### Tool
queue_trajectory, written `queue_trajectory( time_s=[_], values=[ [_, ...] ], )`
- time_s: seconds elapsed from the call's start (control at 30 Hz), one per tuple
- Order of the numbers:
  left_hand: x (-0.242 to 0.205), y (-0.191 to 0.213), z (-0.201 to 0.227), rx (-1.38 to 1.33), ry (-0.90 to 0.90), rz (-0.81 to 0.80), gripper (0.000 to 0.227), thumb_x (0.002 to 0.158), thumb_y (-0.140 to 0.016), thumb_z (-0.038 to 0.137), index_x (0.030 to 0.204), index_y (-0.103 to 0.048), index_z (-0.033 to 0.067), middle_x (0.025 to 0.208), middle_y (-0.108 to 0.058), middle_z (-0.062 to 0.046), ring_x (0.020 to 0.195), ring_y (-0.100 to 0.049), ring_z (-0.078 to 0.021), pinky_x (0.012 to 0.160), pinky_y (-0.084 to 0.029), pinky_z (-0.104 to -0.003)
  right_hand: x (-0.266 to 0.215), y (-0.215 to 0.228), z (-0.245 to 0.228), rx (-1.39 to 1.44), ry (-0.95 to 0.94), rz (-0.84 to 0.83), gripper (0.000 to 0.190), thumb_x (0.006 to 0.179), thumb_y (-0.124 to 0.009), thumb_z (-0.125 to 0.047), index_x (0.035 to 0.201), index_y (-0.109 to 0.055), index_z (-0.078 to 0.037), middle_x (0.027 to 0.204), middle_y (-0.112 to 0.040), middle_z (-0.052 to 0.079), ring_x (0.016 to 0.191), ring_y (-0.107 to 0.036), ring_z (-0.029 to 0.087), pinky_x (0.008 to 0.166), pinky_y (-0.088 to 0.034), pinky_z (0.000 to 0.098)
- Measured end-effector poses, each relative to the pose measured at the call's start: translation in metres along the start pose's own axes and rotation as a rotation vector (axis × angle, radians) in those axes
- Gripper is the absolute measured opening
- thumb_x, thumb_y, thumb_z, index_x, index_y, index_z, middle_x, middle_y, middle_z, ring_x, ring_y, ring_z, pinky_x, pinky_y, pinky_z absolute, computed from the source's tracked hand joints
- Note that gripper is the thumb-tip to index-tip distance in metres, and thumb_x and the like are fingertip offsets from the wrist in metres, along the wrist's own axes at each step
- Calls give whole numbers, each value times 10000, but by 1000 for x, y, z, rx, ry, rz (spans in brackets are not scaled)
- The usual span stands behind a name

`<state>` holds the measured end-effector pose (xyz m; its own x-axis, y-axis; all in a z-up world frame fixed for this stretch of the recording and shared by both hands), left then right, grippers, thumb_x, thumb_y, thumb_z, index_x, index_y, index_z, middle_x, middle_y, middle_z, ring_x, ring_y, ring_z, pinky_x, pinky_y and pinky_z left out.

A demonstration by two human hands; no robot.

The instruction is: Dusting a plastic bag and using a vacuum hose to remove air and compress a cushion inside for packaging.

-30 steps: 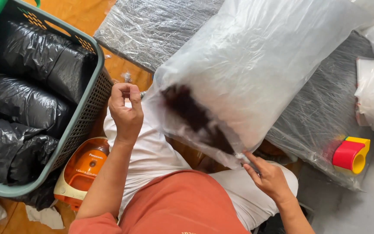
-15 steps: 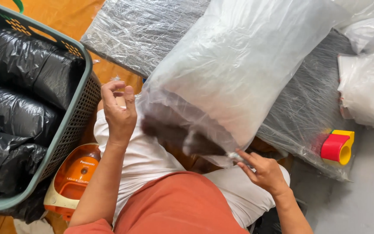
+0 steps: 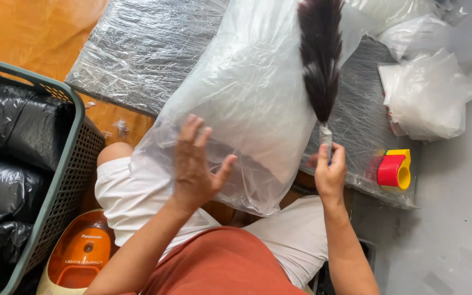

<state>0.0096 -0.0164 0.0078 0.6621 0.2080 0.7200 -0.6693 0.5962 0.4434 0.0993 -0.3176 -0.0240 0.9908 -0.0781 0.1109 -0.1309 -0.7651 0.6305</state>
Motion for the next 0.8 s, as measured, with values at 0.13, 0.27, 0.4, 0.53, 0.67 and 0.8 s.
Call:
queue_trajectory(
  time_s=[0.13, 0.27, 0.4, 0.53, 0.67, 0.8],
  values=[
    [-15, -31, 31, -18, 11, -112, 725, 857, -804, 383, 1362, -505, -42, 1427, -467, -269, 1361, -458, -456, 1127, -390, -543, 9, -39, 5, -5, -117, 19, 378, 1107, -445, -499, 1185, -583, -156, 923, -736, 176, 891, -738, 348, 819, -564, 490],
    [-18, -30, 14, 58, 125, -257, 796, 863, -774, 518, 1363, -538, -55, 1411, -494, -288, 1340, -502, -459, 1128, -399, -523, -39, -65, -44, 85, -148, -23, 375, 1091, -420, -449, 1159, -533, -98, 964, -653, 308, 971, -644, 518, 867, -469, 571],
    [-2, -8, -14, 186, 146, -192, 715, 918, -758, 440, 1350, -546, -89, 1424, -483, -340, 1337, -494, -497, 1123, -400, -541, -82, -84, -77, 182, -5, -249, 359, 1062, -453, -389, 1201, -521, -65, 996, -655, 341, 986, -632, 561, 827, -475, 609],
    [5, 9, -36, 329, 172, -148, 689, 1009, -703, 417, 1382, -527, -135, 1523, -389, -362, 1446, -375, -496, 1180, -324, -543, -80, -87, -82, 257, 155, -546, 315, 1054, -514, -404, 1187, -549, -121, 923, -650, 245, 932, -679, 468, 814, -526, 520],
    [-7, 8, -43, 200, 203, -163, 718, 1013, -650, 378, 1510, -425, -89, 1564, -348, -318, 1457, -368, -466, 1185, -312, -543, -61, -59, -64, 98, 337, -392, 291, 1011, -581, -385, 1217, -634, -187, 1089, -731, 121, 977, -717, 385, 805, -590, 454],
    [-23, -5, -55, 338, 154, -163, 909, 943, -685, 549, 1533, -417, -88, 1603, -336, -311, 1460, -394, -454, 1160, -354, -519, -10, -2, -1, -203, 395, -85, 331, 1038, -589, -279, 1294, -656, -80, 1168, -720, 216, 1056, -694, 415, 876, -561, 489]
  ],
)
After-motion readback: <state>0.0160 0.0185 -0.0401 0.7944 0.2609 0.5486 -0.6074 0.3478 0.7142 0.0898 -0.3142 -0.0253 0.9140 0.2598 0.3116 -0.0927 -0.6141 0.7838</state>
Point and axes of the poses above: each hand's wrist, its own x-axis towards the middle knuckle, its own y-axis out of the back of the hand, z = x × y, the point moved 1 cm from there along x, towards the middle knuckle
